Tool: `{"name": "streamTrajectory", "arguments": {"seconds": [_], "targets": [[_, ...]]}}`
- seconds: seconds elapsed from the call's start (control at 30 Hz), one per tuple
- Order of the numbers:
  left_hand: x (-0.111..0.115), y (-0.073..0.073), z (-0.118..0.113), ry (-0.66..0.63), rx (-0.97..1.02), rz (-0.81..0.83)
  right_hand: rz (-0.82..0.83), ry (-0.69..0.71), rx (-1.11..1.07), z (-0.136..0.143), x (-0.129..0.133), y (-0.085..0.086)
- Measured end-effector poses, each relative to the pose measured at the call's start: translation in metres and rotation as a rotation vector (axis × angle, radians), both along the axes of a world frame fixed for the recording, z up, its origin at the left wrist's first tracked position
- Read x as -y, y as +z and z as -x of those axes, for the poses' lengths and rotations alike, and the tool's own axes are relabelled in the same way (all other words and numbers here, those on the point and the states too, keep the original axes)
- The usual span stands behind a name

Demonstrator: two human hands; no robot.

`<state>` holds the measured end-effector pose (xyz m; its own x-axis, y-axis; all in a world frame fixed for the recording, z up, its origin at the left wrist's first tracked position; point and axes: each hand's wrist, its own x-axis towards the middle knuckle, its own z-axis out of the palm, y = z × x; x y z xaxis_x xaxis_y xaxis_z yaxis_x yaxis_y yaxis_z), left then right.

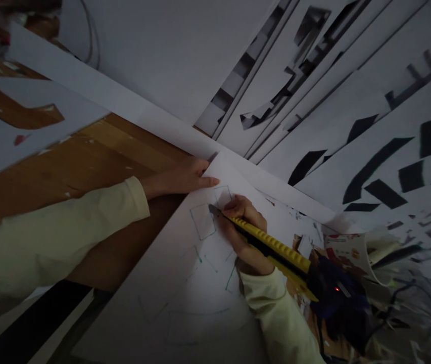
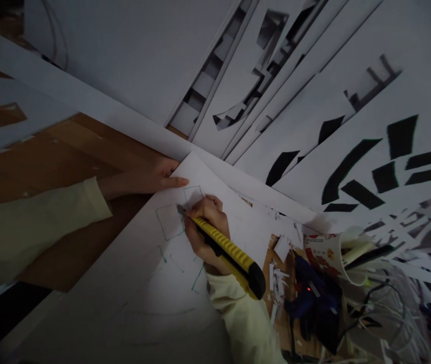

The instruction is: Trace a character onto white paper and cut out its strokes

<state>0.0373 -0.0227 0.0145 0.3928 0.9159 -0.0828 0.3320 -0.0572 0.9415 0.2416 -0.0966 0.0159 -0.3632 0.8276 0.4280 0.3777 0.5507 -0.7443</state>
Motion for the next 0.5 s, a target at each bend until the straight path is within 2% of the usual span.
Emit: {"name": "streamTrajectory", "arguments": {"seconds": [0.17,0.33,0.5], "targets": [[0.0011,0.0028,0.0023,-0.060,-0.138,-0.060,0.054,0.007,0.004,-0.0011,0.0021,0.0036],[0.0010,0.0014,0.0046,-0.122,-0.118,-0.093,0.102,0.011,-0.001,-0.0027,0.0049,0.0061],[0.0016,0.0037,0.0035,-0.117,-0.125,-0.032,0.111,0.032,0.019,-0.0063,0.0067,0.0074]]}}
